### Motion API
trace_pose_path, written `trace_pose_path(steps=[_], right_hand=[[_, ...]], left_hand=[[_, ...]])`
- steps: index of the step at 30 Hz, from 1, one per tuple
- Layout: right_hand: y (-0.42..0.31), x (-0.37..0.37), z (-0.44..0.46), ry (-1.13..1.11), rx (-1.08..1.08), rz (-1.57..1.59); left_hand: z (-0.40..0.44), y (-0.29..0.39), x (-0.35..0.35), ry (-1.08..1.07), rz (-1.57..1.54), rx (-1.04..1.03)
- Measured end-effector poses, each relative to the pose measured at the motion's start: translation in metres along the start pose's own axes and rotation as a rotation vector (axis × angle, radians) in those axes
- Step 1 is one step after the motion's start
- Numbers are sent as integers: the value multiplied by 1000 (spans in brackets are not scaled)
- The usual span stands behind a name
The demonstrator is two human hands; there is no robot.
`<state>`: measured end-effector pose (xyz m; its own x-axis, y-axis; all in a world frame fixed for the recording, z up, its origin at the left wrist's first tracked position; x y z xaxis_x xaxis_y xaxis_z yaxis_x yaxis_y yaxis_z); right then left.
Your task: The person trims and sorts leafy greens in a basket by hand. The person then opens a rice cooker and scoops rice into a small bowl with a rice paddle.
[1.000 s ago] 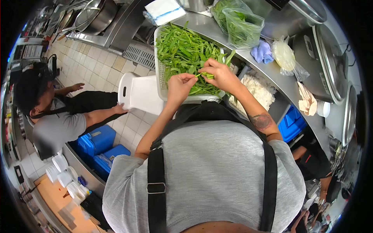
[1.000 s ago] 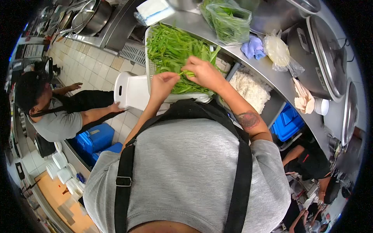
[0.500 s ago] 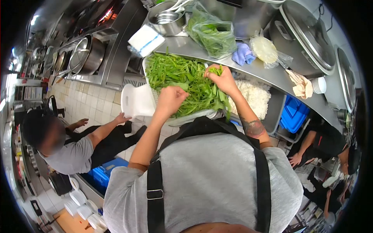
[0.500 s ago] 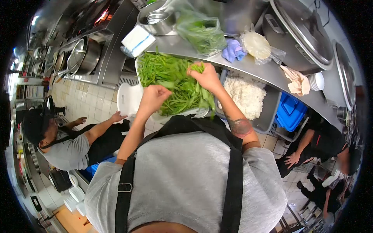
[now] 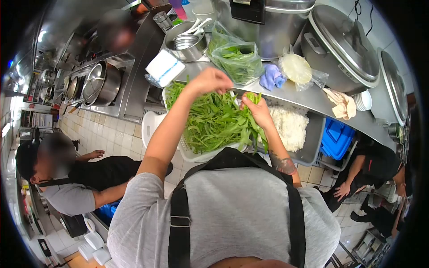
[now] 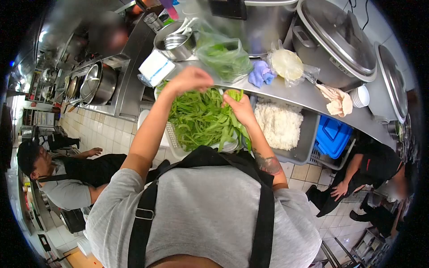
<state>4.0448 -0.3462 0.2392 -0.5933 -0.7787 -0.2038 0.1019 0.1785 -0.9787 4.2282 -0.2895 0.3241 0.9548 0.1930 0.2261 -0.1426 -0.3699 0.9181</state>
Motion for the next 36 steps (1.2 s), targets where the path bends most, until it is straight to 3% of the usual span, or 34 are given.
trace_pose_path(steps=[3, 6, 10, 14, 15, 16, 18, 19, 20, 21, 22, 23, 25, 28, 31, 32, 36], right_hand=[[-25, 18, 1, -38, 87, 37], [-50, 36, 13, -20, 100, 59], [-124, 27, 37, -103, 79, 131], [-132, 18, 89, -120, 36, -249], [-113, 27, 111, -127, 95, -555], [-99, 30, 121, -127, 18, -751], [-69, 25, 130, -184, 29, -744], [-61, 24, 126, -192, -10, -991], [-33, 32, 134, -225, 98, -978], [16, 57, 155, -312, 126, -1073], [16, 54, 145, -333, -59, -1218], [18, 55, 141, -300, 64, -1029], [40, 84, 146, -301, -86, -950], [46, 88, 133, -230, -121, -932], [51, 87, 128, -190, -127, -917], [53, 87, 129, -178, -130, -918], [59, 82, 128, -146, -129, -912]], left_hand=[[37, 18, 61, 585, 208, -77], [107, -10, 80, 573, 377, 170], [122, -8, 40, 740, 448, -1], [112, -14, 3, 841, 409, -296], [97, -10, -7, 901, 320, -339], [100, -21, -11, 832, 284, -415], [86, -25, -30, 853, 333, -531], [73, -19, -34, 868, 232, -607], [80, -28, -36, 929, 146, -689], [57, -15, -40, 897, -198, -606], [49, -14, -42, 906, -222, -555], [36, -10, -45, 931, -217, -590], [24, -8, -55, 907, -213, -637], [0, -4, -67, 775, -296, -645], [-8, -8, -73, 804, -137, -627], [-10, -7, -75, 868, -108, -748], [-9, -10, -87, 765, -152, -726]])
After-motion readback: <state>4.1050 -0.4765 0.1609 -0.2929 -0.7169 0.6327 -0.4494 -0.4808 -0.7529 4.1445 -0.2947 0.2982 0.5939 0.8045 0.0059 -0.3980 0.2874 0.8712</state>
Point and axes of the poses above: each hand's wrist, its own z-axis towards the middle knuckle, its own x-axis out of the back of the hand, y = z × x, the point moved 4 cm from there along z, towards the middle knuckle, and after that the axes turned 7 degrees about -z, right-handed, at the moved point
